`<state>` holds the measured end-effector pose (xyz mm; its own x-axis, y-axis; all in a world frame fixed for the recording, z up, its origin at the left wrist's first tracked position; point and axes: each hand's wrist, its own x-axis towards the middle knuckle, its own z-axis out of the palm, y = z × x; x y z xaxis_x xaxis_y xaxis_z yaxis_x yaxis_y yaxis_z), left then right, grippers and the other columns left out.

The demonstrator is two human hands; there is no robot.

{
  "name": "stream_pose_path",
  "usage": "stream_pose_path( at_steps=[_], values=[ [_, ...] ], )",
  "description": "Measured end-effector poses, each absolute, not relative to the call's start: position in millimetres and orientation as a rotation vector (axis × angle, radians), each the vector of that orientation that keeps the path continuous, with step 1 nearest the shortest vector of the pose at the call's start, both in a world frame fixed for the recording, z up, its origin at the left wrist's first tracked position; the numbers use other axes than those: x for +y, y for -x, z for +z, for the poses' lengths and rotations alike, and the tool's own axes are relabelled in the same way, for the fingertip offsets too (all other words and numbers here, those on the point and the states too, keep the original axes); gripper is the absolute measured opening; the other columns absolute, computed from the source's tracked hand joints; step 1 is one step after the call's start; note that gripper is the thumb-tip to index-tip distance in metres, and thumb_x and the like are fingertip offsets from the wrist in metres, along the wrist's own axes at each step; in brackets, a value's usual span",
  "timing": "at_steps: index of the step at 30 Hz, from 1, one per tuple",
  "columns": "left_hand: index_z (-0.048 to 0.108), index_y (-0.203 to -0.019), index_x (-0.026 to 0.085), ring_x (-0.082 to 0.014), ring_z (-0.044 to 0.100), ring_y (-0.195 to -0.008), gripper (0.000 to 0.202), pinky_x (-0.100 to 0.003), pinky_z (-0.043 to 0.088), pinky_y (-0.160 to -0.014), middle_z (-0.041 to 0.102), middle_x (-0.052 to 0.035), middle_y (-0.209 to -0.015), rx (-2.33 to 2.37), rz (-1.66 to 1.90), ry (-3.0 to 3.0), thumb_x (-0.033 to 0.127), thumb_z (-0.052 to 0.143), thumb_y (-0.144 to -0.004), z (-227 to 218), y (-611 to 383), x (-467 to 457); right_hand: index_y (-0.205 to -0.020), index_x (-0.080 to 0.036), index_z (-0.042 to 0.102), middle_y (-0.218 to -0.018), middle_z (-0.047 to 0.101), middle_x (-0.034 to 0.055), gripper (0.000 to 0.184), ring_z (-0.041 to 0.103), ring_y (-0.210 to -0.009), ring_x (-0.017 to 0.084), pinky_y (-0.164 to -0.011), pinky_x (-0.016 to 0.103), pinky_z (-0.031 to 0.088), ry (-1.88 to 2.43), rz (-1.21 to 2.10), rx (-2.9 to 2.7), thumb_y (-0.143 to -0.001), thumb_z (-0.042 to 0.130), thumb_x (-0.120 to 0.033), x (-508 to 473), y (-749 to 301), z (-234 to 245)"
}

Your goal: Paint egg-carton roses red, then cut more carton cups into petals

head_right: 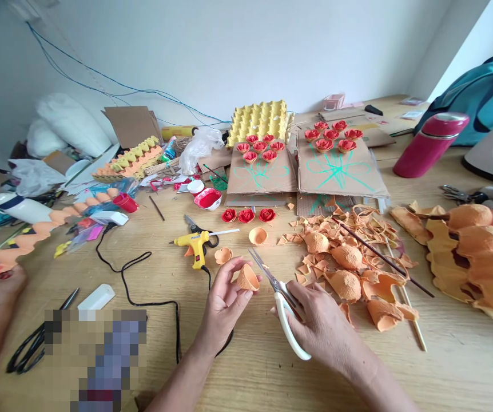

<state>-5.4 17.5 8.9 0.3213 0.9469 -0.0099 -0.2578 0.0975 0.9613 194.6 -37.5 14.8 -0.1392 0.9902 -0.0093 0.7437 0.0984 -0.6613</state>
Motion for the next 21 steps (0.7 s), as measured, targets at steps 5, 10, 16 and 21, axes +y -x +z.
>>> stream_pose_path(
  at_steps=[5, 10, 16, 21],
  values=[
    [0.061, -0.122, 0.024, -0.0212, 0.066, -0.107, 0.042, -0.034, 0.055, -0.098, 0.066, -0.0063, -0.116, 0.816, 1.065, -1.174, 0.031, 0.078, -0.085, 8.9, 3.6, 19.2, -0.071, -0.023, 0.040, -0.064, 0.053, -0.0019, 0.039, 0.046, -0.061, 0.015, -0.060, 0.029, 0.034, 1.730, 0.857, -1.941, -0.100, 0.048, -0.048, -40.0, -193.5, 12.7],
    [0.060, -0.121, 0.026, -0.0182, 0.066, -0.103, 0.042, -0.031, 0.055, -0.095, 0.063, -0.0048, -0.118, 0.828, 1.089, -1.153, 0.031, 0.079, -0.084, 6.9, 3.9, 19.5, -0.073, -0.023, 0.043, -0.067, 0.053, -0.0014, 0.038, 0.045, -0.063, 0.016, -0.060, 0.029, 0.034, 1.700, 0.986, -1.892, -0.100, 0.047, -0.049, -40.2, -193.4, 13.1],
    [0.060, -0.126, 0.030, -0.0121, 0.068, -0.084, 0.047, -0.024, 0.056, -0.078, 0.058, -0.0017, -0.117, 0.825, 1.062, -1.057, 0.032, 0.080, -0.084, 2.6, 6.2, 19.4, -0.077, -0.022, 0.047, -0.072, 0.055, -0.0009, 0.034, 0.047, -0.068, 0.017, -0.064, 0.030, 0.036, 1.673, 1.057, -1.863, -0.099, 0.048, -0.048, -39.2, -192.9, 15.7],
    [0.061, -0.127, 0.028, -0.0148, 0.070, -0.084, 0.042, -0.026, 0.056, -0.075, 0.062, -0.0045, -0.119, 0.787, 1.051, -1.002, 0.040, 0.074, -0.089, 5.2, 7.2, 20.1, -0.071, -0.022, 0.043, -0.067, 0.050, -0.0024, 0.041, 0.043, -0.063, 0.015, -0.060, 0.029, 0.033, 1.670, 1.052, -1.836, -0.099, 0.047, -0.051, -39.2, -191.8, 17.2]
  ],
)
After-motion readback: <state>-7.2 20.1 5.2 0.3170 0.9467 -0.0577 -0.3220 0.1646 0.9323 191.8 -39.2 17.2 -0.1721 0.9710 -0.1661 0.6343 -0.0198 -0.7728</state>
